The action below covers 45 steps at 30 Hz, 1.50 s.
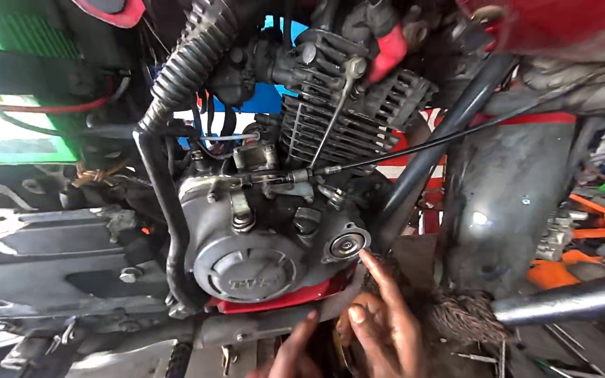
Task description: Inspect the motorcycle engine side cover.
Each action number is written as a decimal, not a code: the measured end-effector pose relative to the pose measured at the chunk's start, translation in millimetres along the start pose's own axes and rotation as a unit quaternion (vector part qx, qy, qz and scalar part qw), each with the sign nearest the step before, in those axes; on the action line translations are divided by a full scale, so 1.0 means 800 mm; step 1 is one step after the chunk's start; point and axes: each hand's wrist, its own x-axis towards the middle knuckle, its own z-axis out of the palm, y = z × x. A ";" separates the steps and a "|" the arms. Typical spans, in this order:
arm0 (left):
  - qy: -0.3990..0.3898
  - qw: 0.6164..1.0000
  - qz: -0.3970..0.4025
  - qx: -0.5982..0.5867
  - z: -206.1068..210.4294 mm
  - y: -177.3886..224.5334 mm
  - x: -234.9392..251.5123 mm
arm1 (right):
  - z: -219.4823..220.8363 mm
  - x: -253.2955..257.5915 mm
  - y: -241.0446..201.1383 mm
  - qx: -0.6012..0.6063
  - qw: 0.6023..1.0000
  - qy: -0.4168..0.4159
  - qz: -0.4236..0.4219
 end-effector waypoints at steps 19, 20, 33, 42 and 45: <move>0.022 0.997 -0.053 -0.043 0.036 0.004 0.086 | 0.007 0.007 0.013 0.100 0.994 0.024 -0.033; 0.025 0.997 -0.053 -0.053 0.037 0.002 0.085 | 0.006 0.006 0.014 0.093 0.995 0.024 -0.034; 0.017 0.990 -0.054 -0.132 0.043 -0.002 0.079 | 0.011 0.002 0.022 0.203 0.979 -0.018 -0.006; 0.022 0.991 -0.052 -0.125 0.044 -0.001 0.080 | 0.008 0.003 0.019 0.099 0.995 0.002 -0.027; 0.032 0.993 -0.054 -0.097 0.046 0.001 0.080 | 0.004 0.004 0.013 0.058 0.998 -0.007 -0.027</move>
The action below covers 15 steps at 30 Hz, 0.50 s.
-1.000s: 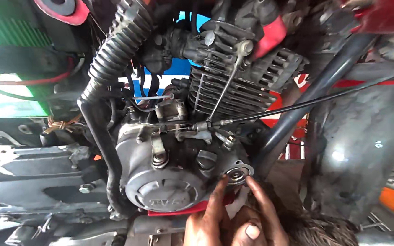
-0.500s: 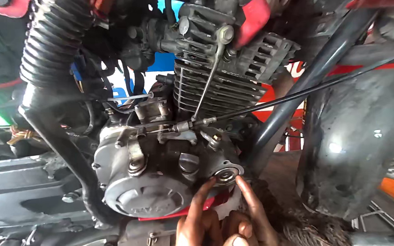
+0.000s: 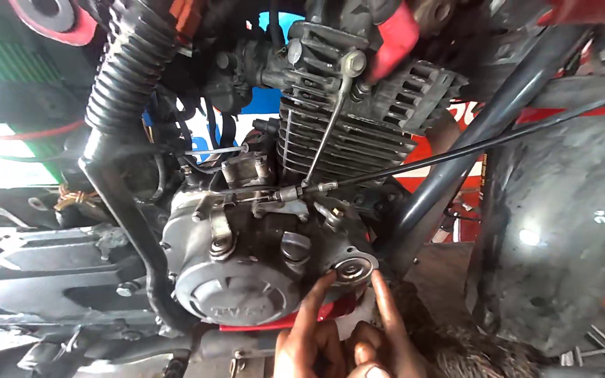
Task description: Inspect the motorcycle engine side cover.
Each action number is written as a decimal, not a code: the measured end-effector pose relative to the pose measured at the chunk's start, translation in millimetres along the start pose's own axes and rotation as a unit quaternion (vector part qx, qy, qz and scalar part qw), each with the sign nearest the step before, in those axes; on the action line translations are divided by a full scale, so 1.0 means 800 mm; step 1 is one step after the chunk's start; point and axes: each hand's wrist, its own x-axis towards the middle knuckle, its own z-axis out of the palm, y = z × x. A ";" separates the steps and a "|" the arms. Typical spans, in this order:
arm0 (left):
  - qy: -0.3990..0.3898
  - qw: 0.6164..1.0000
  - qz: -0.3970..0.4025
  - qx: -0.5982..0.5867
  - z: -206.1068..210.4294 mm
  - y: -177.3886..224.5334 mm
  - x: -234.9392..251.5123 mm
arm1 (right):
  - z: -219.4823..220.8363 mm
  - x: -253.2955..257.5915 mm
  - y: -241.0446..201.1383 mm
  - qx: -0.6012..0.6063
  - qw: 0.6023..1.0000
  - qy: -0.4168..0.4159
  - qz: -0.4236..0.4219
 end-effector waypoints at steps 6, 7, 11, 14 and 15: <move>0.012 0.999 0.005 0.049 0.002 0.000 -0.002 | -0.010 -0.002 0.002 -0.115 0.993 -0.010 0.007; 0.014 0.999 0.006 0.052 0.002 -0.001 -0.003 | -0.010 -0.002 0.002 -0.122 0.992 -0.012 0.004; 0.017 0.998 0.014 0.053 0.002 -0.002 -0.002 | -0.011 -0.002 0.001 -0.126 0.992 -0.016 0.007; 0.018 0.999 0.015 0.043 0.001 -0.002 0.001 | -0.012 0.000 0.004 -0.060 0.998 -0.026 0.005; 0.018 0.999 0.013 0.041 0.001 -0.001 0.002 | -0.012 0.001 0.004 -0.034 0.999 -0.033 0.005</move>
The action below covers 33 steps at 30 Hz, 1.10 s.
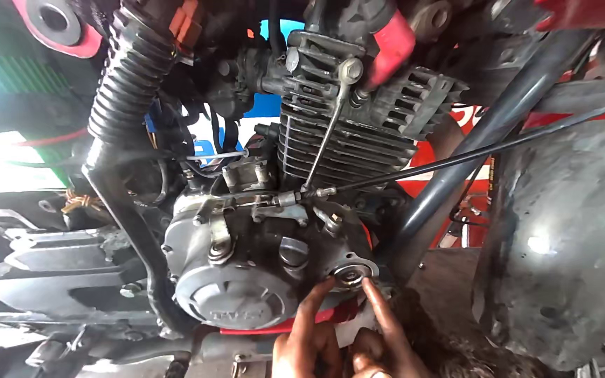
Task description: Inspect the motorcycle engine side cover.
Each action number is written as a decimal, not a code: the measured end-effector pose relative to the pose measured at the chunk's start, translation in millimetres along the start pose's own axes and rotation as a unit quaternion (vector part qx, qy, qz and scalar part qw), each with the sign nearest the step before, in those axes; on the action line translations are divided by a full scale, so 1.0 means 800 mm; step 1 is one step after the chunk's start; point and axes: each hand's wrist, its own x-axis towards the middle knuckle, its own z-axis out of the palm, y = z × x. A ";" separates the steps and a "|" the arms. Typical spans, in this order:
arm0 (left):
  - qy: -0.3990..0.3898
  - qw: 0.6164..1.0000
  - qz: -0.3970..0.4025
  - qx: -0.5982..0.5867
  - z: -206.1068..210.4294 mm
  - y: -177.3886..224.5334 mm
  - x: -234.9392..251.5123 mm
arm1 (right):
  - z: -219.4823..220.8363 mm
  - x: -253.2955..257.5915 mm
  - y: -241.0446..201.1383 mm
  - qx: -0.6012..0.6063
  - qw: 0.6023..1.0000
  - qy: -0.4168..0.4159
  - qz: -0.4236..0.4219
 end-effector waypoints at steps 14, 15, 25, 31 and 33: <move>-0.004 1.000 0.001 0.004 0.000 0.000 -0.003 | 0.004 0.001 -0.002 -0.007 1.000 0.019 -0.005; -0.005 1.000 0.000 0.009 0.000 0.000 -0.003 | 0.004 0.001 -0.002 -0.015 1.000 0.021 -0.005; 0.003 1.000 -0.004 0.012 0.002 0.000 -0.004 | 0.005 0.004 -0.001 0.112 0.994 0.007 -0.003; 0.005 1.000 0.008 0.018 0.002 -0.002 -0.003 | 0.011 0.000 -0.007 -0.089 0.995 0.037 0.029; 0.008 1.000 0.010 0.012 0.001 -0.002 -0.004 | 0.013 0.000 -0.010 -0.117 0.992 0.042 0.036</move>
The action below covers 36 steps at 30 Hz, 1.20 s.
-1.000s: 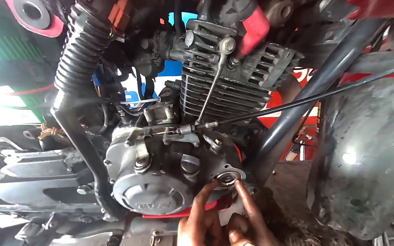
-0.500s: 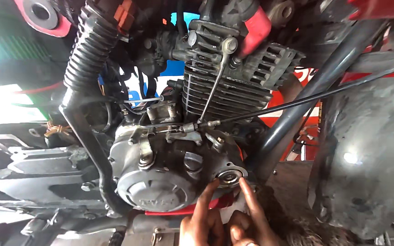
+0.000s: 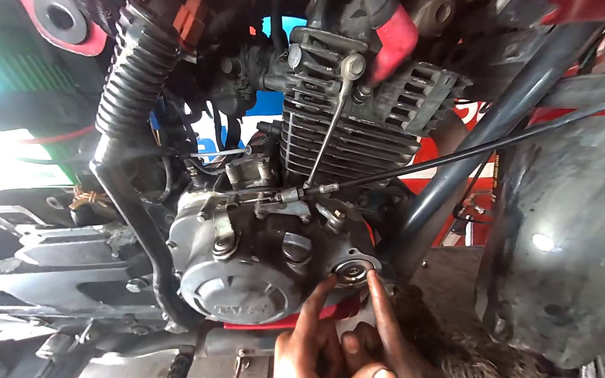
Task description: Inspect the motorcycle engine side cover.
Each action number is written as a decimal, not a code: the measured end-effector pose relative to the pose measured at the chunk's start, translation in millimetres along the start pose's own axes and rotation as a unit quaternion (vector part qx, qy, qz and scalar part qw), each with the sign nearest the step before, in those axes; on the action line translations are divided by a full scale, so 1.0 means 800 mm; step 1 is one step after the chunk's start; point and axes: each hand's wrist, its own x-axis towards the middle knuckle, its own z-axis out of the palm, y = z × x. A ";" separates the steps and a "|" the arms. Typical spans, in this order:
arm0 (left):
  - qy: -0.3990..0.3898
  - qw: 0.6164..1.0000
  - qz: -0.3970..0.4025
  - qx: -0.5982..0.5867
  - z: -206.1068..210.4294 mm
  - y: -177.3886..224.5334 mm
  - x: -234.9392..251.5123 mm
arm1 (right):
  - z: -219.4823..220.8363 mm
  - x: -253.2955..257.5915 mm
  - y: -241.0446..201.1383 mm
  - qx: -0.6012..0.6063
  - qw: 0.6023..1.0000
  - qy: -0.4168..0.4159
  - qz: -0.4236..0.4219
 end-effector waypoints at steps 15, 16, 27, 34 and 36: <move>0.016 1.000 0.015 -0.005 0.005 0.001 0.004 | -0.003 -0.001 -0.006 0.027 1.000 -0.008 0.013; 0.012 1.000 0.024 -0.011 0.003 -0.003 0.003 | -0.002 0.000 -0.006 0.037 0.999 -0.007 0.010; 0.021 1.000 0.005 0.016 0.001 -0.001 0.003 | 0.000 -0.002 0.006 0.131 0.990 -0.019 -0.050; 0.042 0.970 0.072 0.228 0.004 0.005 0.016 | 0.001 -0.021 0.010 0.109 0.992 0.020 -0.060; 0.034 0.958 0.079 0.272 0.007 0.008 0.021 | -0.002 -0.038 0.016 0.089 0.995 0.015 -0.038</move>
